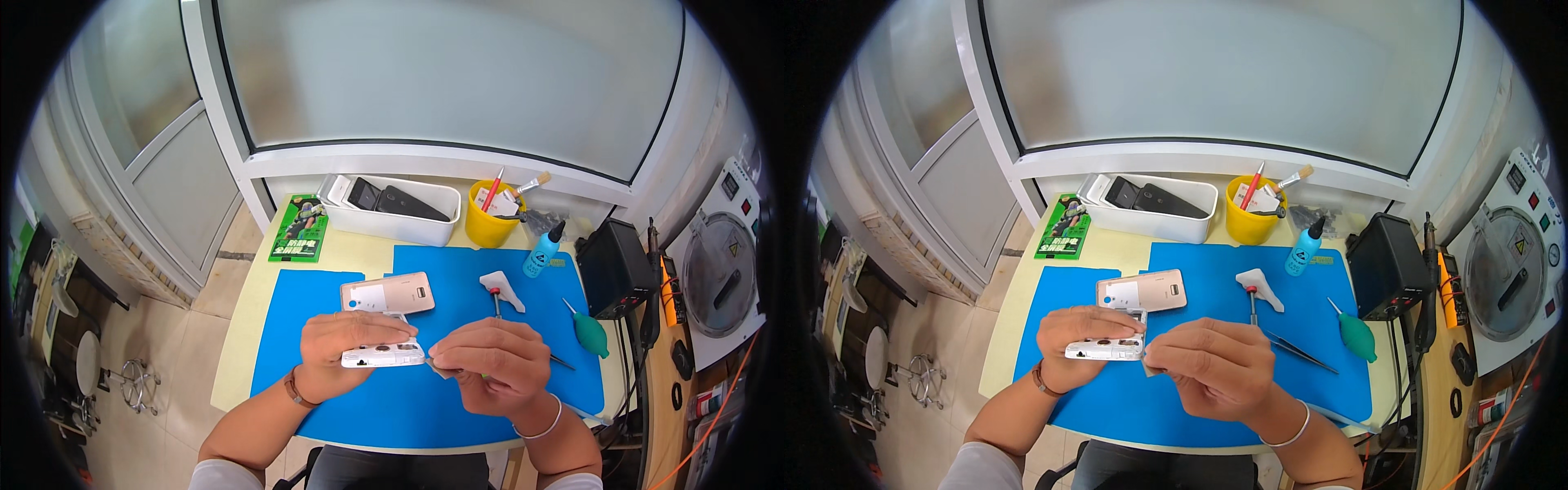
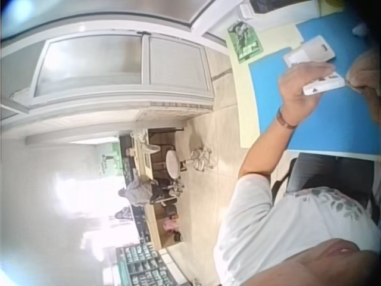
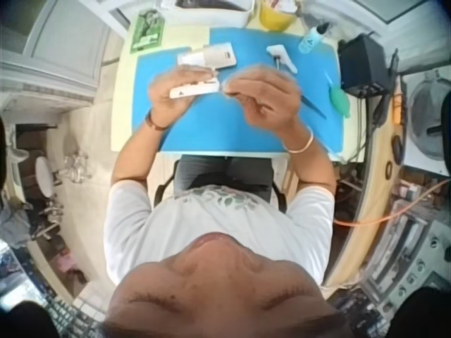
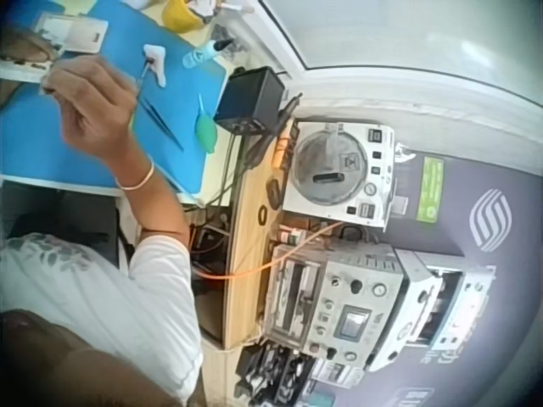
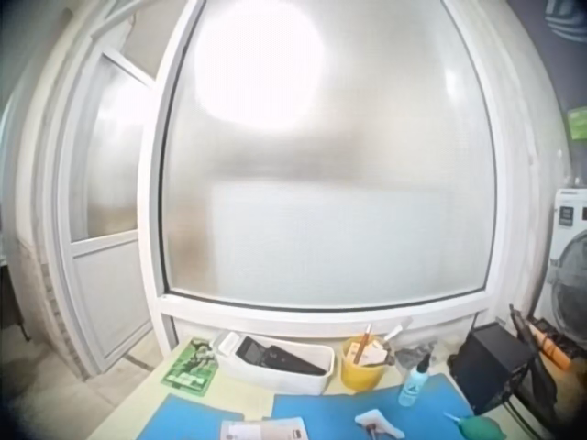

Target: The person uses a screwdriver to remove screws from a white smartphone and then uses a prying tool to separate the back cover. The person continues to pry and lift the back cover while holding the phone, then sets the cover aside.

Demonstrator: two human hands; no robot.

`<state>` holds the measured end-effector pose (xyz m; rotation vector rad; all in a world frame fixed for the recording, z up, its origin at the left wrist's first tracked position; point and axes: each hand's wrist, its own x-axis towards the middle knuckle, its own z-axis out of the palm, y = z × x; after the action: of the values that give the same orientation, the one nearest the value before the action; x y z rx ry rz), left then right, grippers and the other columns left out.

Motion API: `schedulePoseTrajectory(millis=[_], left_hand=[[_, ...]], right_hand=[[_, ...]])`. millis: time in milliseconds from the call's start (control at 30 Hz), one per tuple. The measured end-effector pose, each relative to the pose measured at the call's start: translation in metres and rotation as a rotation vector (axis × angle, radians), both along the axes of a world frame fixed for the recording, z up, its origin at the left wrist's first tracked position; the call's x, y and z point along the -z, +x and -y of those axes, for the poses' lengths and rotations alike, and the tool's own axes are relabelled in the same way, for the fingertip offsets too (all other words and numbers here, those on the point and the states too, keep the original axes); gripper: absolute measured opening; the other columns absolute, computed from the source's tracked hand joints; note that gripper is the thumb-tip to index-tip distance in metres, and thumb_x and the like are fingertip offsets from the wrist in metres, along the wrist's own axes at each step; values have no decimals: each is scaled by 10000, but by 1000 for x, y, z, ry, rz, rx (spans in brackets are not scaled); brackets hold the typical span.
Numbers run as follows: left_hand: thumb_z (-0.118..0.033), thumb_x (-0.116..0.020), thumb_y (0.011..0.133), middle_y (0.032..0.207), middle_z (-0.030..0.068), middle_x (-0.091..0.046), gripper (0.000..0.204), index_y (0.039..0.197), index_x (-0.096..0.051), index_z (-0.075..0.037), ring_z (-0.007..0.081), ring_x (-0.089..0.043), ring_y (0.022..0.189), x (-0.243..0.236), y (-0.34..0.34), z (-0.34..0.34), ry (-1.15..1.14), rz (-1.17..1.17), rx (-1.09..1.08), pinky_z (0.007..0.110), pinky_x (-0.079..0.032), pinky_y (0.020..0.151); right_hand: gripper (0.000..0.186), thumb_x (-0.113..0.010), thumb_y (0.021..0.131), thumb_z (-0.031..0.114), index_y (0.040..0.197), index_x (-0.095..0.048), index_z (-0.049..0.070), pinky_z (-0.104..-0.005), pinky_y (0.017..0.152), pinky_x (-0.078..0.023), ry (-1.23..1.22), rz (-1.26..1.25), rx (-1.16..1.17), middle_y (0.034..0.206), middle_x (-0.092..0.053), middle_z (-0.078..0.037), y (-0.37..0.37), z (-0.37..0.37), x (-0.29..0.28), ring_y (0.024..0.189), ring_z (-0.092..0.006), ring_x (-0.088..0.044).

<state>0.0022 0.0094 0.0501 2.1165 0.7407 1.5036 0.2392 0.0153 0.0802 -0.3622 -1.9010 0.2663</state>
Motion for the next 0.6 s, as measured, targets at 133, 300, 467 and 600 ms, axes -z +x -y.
schedulePoseTrajectory(millis=[133, 300, 467, 600], left_hand=[[7, -867, 808, 1063, 149, -833, 237, 1029, -821, -67, 271, -823, 985, 2, -1, 0, 29, -12, -20, 358, -643, 874], [1, -867, 804, 1064, 145, -834, 241, 1029, -818, -71, 268, -822, 985, -2, -1, 1, 33, -3, -23, 366, -639, 885], [-16, -873, 799, 1068, 131, -833, 256, 1035, -806, -87, 260, -819, 995, -3, -4, 2, 40, -24, -13, 365, -636, 898], [-22, -885, 782, 1057, 136, -833, 256, 1018, -808, -85, 259, -820, 978, -5, -4, 2, 55, -31, -32, 379, -627, 921]], right_hand=[[120, -807, 887, -21, 967, -795, 67, -256, 671, -619, 7, 7, 0, 899, -807, -87, -1, 1, 1, 774, -181, -785], [143, -856, 872, 34, 988, -798, 96, -243, 665, -611, 76, 56, 47, 918, -811, -57, 1, 2, 0, 790, -170, -787], [232, -885, 855, 132, 1080, -828, 129, -243, 690, -632, 165, 152, 87, 1050, -824, -49, 6, 10, 4, 902, -167, -803], [271, -876, 864, 156, 1129, -827, 141, -238, 701, -635, 184, 235, 112, 1088, -821, -46, 10, 19, -3, 933, -161, -802]])
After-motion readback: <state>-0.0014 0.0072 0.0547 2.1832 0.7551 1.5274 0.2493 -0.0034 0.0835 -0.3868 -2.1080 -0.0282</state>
